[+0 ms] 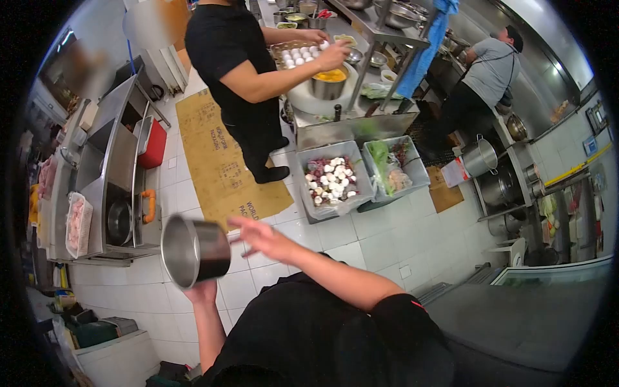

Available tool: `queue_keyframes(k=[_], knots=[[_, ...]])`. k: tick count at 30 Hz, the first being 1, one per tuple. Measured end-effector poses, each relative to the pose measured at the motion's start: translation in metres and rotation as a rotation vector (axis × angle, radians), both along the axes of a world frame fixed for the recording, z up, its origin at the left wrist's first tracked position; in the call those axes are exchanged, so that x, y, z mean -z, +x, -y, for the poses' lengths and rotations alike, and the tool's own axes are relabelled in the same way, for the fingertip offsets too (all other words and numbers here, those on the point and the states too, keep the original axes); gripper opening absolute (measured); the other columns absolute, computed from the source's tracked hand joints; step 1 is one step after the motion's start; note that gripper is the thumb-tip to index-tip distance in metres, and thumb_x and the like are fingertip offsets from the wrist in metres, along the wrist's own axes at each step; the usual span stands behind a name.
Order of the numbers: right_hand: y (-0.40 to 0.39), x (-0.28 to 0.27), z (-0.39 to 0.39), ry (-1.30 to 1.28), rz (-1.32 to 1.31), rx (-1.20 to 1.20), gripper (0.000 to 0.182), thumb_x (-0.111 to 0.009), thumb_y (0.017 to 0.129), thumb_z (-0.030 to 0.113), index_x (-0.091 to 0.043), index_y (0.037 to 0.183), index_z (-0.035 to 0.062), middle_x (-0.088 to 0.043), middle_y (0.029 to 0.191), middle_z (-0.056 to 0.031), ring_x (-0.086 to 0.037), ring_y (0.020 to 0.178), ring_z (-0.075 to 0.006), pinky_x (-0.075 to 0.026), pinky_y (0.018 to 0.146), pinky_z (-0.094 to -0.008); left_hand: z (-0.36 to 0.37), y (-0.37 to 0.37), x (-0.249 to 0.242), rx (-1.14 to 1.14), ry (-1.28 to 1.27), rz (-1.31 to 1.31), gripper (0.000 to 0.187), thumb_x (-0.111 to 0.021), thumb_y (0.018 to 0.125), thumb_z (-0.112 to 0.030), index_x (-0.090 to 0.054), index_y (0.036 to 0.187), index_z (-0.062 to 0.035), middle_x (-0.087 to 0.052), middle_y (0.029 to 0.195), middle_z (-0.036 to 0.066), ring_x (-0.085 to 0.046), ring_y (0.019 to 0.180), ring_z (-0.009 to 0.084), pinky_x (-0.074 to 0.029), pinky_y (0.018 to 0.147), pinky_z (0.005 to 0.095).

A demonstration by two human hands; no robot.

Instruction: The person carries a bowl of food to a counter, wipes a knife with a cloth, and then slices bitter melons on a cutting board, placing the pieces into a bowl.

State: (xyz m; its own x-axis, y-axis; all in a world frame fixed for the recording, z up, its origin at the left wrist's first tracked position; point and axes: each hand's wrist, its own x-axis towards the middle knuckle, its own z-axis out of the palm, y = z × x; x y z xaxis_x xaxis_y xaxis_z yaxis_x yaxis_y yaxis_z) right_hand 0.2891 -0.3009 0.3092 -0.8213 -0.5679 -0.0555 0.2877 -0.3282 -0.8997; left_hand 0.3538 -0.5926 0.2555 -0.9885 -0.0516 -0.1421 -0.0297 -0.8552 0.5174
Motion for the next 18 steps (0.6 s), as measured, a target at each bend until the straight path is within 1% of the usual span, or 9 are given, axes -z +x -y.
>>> queue_keyframes(k=[3, 5, 7, 8, 10, 12, 15, 17, 18], knots=[[-0.056, -0.053, 0.034, -0.359, 0.124, 0.228, 0.078, -0.034, 0.116, 0.064, -0.032, 0.172, 0.0116, -0.042, 0.172, -0.0122, -0.053, 0.149, -0.0276, -0.051, 0.118, -0.0467, 0.015, -0.037, -0.08, 0.072, -0.339, -0.116, 0.076, -0.053, 0.109, -0.063, -0.052, 0.158, -0.0047, -0.044, 0.17, 0.022, -0.045, 0.156, 0.0395, -0.042, 0.123, 0.0584], [-0.081, -0.043, 0.023, -0.614, 0.284, 0.235, 0.075, -0.037, 0.115, 0.063, -0.046, 0.164, 0.0066, -0.054, 0.163, -0.0161, -0.059, 0.143, -0.0326, -0.05, 0.119, -0.0512, 0.035, -0.063, -0.102, 0.247, -0.581, -0.307, 0.082, -0.053, 0.107, -0.069, -0.052, 0.157, -0.0045, -0.042, 0.171, 0.026, -0.048, 0.153, 0.0431, -0.045, 0.12, 0.0598], [-0.104, 0.001, -0.003, -0.872, 0.437, 0.115, 0.069, -0.049, 0.114, 0.058, -0.055, 0.157, 0.0037, -0.063, 0.154, -0.0166, -0.065, 0.136, -0.0336, -0.054, 0.114, -0.0523, 0.071, -0.071, -0.072, 0.287, -0.614, -0.21, 0.085, -0.057, 0.104, -0.072, -0.054, 0.155, -0.0045, -0.042, 0.17, 0.029, -0.053, 0.148, 0.0453, -0.047, 0.117, 0.06], [-0.101, 0.045, -0.01, -0.742, 0.389, 0.214, 0.062, -0.053, 0.113, 0.048, -0.055, 0.157, 0.0035, -0.064, 0.153, -0.016, -0.063, 0.138, -0.0327, -0.053, 0.116, -0.0508, 0.087, -0.072, -0.053, 0.269, -0.593, -0.154, 0.075, -0.059, 0.105, -0.067, -0.056, 0.153, -0.0093, -0.046, 0.167, 0.027, -0.058, 0.14, 0.0444, -0.051, 0.112, 0.0606], [-0.096, 0.134, -0.024, -0.442, 0.318, 0.392, 0.052, -0.062, 0.112, 0.028, -0.055, 0.157, 0.0032, -0.065, 0.15, -0.0147, -0.059, 0.143, -0.0309, -0.051, 0.119, -0.0478, 0.118, -0.072, -0.018, 0.214, -0.602, 0.094, 0.07, -0.055, 0.11, -0.062, -0.058, 0.149, -0.0042, -0.052, 0.163, 0.025, -0.059, 0.139, 0.0403, -0.051, 0.112, 0.0563], [-0.122, 0.164, -0.004, -0.486, 0.353, 0.34, 0.053, -0.058, 0.113, 0.027, -0.051, 0.16, 0.0038, -0.061, 0.155, -0.0156, -0.061, 0.141, -0.0303, -0.05, 0.121, -0.0481, 0.151, -0.074, 0.028, 0.154, -0.585, 0.326, 0.06, -0.053, 0.113, -0.056, -0.061, 0.144, -0.0051, -0.057, 0.159, 0.022, -0.061, 0.137, 0.0364, -0.054, 0.108, 0.0535], [-0.211, 0.119, 0.101, -0.455, 0.492, 0.322, 0.049, -0.052, 0.116, 0.029, -0.054, 0.157, 0.0045, -0.062, 0.155, -0.0155, -0.064, 0.139, -0.0316, -0.048, 0.123, -0.0509, 0.182, -0.132, 0.018, 0.128, -0.542, 0.428, 0.066, -0.054, 0.111, -0.059, -0.055, 0.152, -0.0068, -0.053, 0.163, 0.02, -0.056, 0.142, 0.0364, -0.053, 0.11, 0.0548], [-0.306, 0.089, 0.189, -0.75, 0.469, 0.06, 0.049, -0.051, 0.116, 0.031, -0.055, 0.156, 0.0041, -0.062, 0.155, -0.0155, -0.063, 0.139, -0.0316, -0.048, 0.123, -0.0507, 0.21, -0.205, -0.01, 0.12, -0.556, 0.221, 0.075, -0.054, 0.11, -0.061, -0.046, 0.163, -0.008, -0.048, 0.168, 0.018, -0.053, 0.144, 0.0378, -0.052, 0.11, 0.056], [-0.353, 0.059, 0.231, -0.948, 0.65, -0.089, 0.047, -0.052, 0.116, 0.031, -0.057, 0.155, 0.005, -0.064, 0.153, -0.015, -0.064, 0.138, -0.0306, -0.049, 0.122, -0.0506, 0.224, -0.248, -0.033, 0.092, -0.638, 0.108, 0.085, -0.055, 0.108, -0.064, -0.035, 0.171, -0.0101, -0.041, 0.172, 0.017, -0.052, 0.146, 0.0392, -0.052, 0.11, 0.0577]])
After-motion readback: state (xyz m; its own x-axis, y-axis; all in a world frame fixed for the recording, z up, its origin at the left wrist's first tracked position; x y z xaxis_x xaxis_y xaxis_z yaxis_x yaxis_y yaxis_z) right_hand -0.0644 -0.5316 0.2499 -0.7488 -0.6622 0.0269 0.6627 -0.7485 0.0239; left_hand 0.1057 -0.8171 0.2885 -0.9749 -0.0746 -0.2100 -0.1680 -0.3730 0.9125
